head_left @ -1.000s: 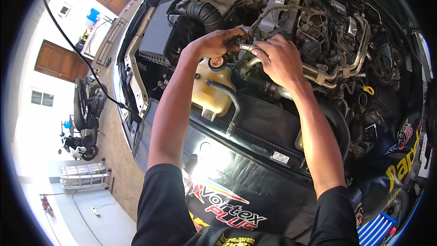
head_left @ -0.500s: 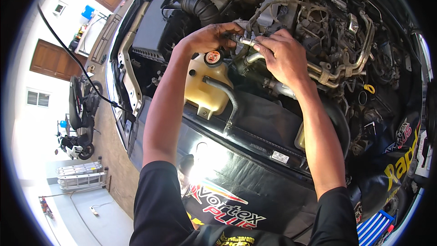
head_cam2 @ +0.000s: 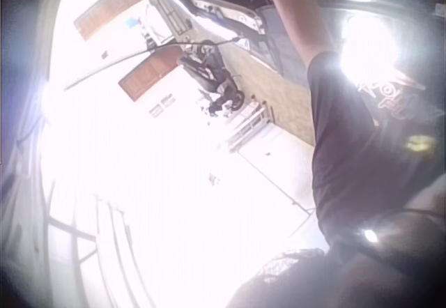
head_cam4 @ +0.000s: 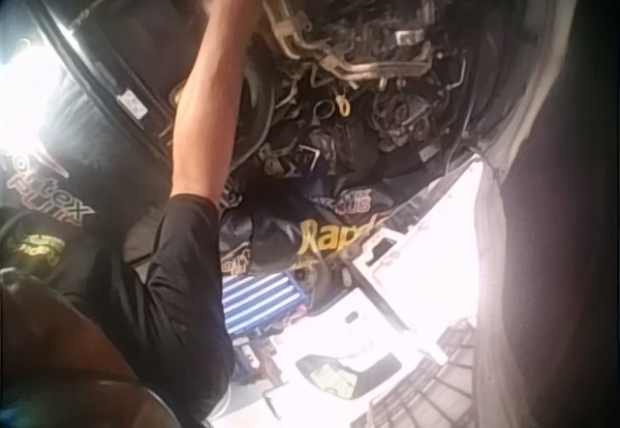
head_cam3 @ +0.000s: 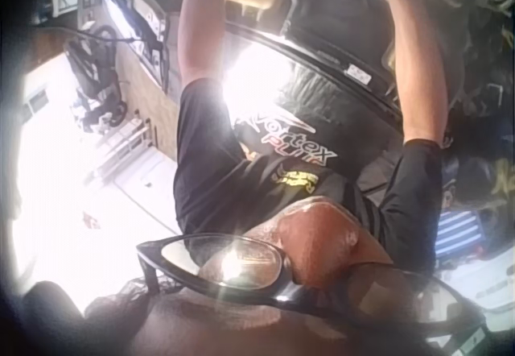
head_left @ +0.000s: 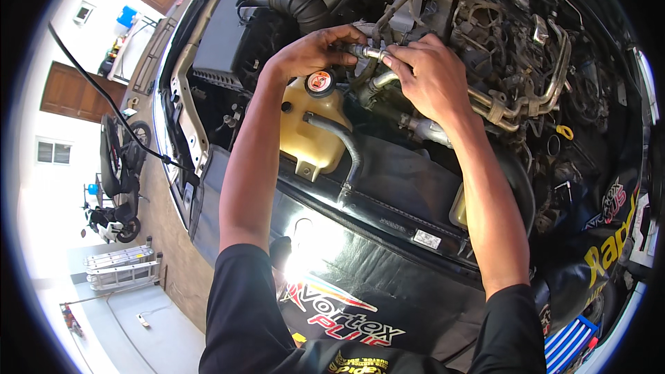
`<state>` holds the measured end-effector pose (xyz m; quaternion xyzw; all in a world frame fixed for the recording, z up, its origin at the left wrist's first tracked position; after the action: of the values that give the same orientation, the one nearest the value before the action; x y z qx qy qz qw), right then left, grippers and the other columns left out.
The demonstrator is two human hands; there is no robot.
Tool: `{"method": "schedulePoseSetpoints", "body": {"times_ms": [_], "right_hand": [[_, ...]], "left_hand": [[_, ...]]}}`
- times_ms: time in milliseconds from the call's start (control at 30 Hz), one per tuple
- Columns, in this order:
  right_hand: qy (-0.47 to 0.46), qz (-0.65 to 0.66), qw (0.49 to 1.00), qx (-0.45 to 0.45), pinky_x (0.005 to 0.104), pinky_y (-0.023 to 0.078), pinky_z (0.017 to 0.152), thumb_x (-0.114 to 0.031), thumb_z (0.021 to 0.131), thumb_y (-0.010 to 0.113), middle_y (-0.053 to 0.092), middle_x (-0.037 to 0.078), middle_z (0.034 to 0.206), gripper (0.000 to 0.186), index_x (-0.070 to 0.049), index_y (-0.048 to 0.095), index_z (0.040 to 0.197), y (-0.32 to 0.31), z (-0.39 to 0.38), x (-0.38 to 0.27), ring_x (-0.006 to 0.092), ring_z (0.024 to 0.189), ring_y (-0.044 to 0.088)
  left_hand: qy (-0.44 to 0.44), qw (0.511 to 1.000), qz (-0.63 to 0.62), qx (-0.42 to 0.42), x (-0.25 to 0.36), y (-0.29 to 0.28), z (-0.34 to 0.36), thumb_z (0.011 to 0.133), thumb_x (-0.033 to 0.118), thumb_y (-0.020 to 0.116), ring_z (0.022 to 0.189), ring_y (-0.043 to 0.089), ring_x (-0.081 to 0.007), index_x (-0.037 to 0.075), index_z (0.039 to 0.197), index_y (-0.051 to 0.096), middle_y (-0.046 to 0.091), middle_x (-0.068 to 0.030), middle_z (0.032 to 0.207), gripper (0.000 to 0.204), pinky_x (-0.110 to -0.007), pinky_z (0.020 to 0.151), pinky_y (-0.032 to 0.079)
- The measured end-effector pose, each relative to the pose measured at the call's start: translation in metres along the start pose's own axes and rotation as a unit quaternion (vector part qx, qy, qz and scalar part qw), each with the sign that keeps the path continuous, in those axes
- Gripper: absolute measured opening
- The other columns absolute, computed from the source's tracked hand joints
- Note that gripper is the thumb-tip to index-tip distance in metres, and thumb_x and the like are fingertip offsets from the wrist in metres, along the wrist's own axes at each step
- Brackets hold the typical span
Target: The person works on a car engine with the hood open, using a wrench and pliers to loosen and tighten hose clamps and fittings. They repeatedly adjust metal pipes and hoses near the coolant reservoir and engine block, occasionally reaching for tools from a nearby toolbox.
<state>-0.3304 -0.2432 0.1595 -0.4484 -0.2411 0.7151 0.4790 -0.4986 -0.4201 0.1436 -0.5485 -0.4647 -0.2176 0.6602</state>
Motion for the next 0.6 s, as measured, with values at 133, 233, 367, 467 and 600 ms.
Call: {"method": "schedulePoseSetpoints", "body": {"times_ms": [133, 233, 367, 467, 600], "right_hand": [[0.005, -0.015, 1.000, -0.001, 0.0461, 0.056, 0.086, -0.027, 0.100, 0.070, 0.076, 0.009, 0.091, 0.021, -0.011, 0.082, 0.106, -0.0003, 0.0016, 0.0014, 0.0318, 0.097, 0.067], [0.017, -0.018, 0.999, -0.028, 0.0472, 0.055, 0.088, -0.028, 0.100, 0.070, 0.078, 0.010, 0.093, 0.023, -0.010, 0.082, 0.108, 0.0000, 0.0041, -0.0022, 0.0332, 0.098, 0.068], [0.018, -0.022, 0.999, -0.045, 0.0475, 0.055, 0.089, -0.029, 0.100, 0.070, 0.078, 0.011, 0.095, 0.025, -0.010, 0.082, 0.110, 0.0023, 0.0076, 0.0009, 0.0333, 0.101, 0.069], [0.018, -0.035, 0.998, -0.059, 0.0477, 0.054, 0.090, -0.029, 0.100, 0.070, 0.078, 0.012, 0.095, 0.026, -0.010, 0.082, 0.111, 0.0040, 0.0078, 0.0012, 0.0326, 0.102, 0.069], [0.037, -0.056, 0.996, -0.065, 0.0484, 0.052, 0.091, -0.027, 0.100, 0.069, 0.078, 0.013, 0.094, 0.023, -0.010, 0.082, 0.108, 0.0014, 0.0081, -0.0032, 0.0322, 0.103, 0.069]], "left_hand": [[0.004, 1.000, -0.008, -0.001, 0.0016, 0.0012, 0.0011, 0.098, 0.016, 0.077, 0.120, 0.061, -0.0139, 0.006, 0.137, 0.064, 0.069, -0.0035, 0.129, 0.043, -0.033, 0.106, 0.048], [0.009, 1.000, -0.024, 0.007, -0.0027, 0.0011, -0.0020, 0.097, 0.018, 0.078, 0.116, 0.062, -0.0122, 0.006, 0.135, 0.065, 0.069, -0.0018, 0.125, 0.041, -0.032, 0.102, 0.050], [0.027, 0.999, -0.022, 0.015, -0.0036, 0.0004, -0.0013, 0.096, 0.018, 0.080, 0.109, 0.062, -0.0095, 0.008, 0.133, 0.067, 0.070, 0.0006, 0.120, 0.041, -0.030, 0.096, 0.050], [0.028, 0.999, -0.017, 0.024, -0.0013, 0.0012, -0.0026, 0.096, 0.019, 0.081, 0.105, 0.062, -0.0088, 0.008, 0.130, 0.068, 0.071, 0.0010, 0.116, 0.038, -0.030, 0.093, 0.050], [0.023, 0.999, -0.029, 0.017, -0.0014, 0.0003, -0.0014, 0.096, 0.019, 0.081, 0.104, 0.063, -0.0088, 0.007, 0.126, 0.069, 0.072, 0.0003, 0.114, 0.034, -0.029, 0.093, 0.050]]}}
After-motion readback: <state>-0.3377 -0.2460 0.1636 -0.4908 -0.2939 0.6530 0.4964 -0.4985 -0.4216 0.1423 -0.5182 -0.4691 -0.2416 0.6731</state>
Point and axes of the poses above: each hand's wrist, its own z-axis towards the middle knuckle, its own y-axis out of the palm, x = y × z, the point moved 3 cm from there along z, towards the middle knuckle
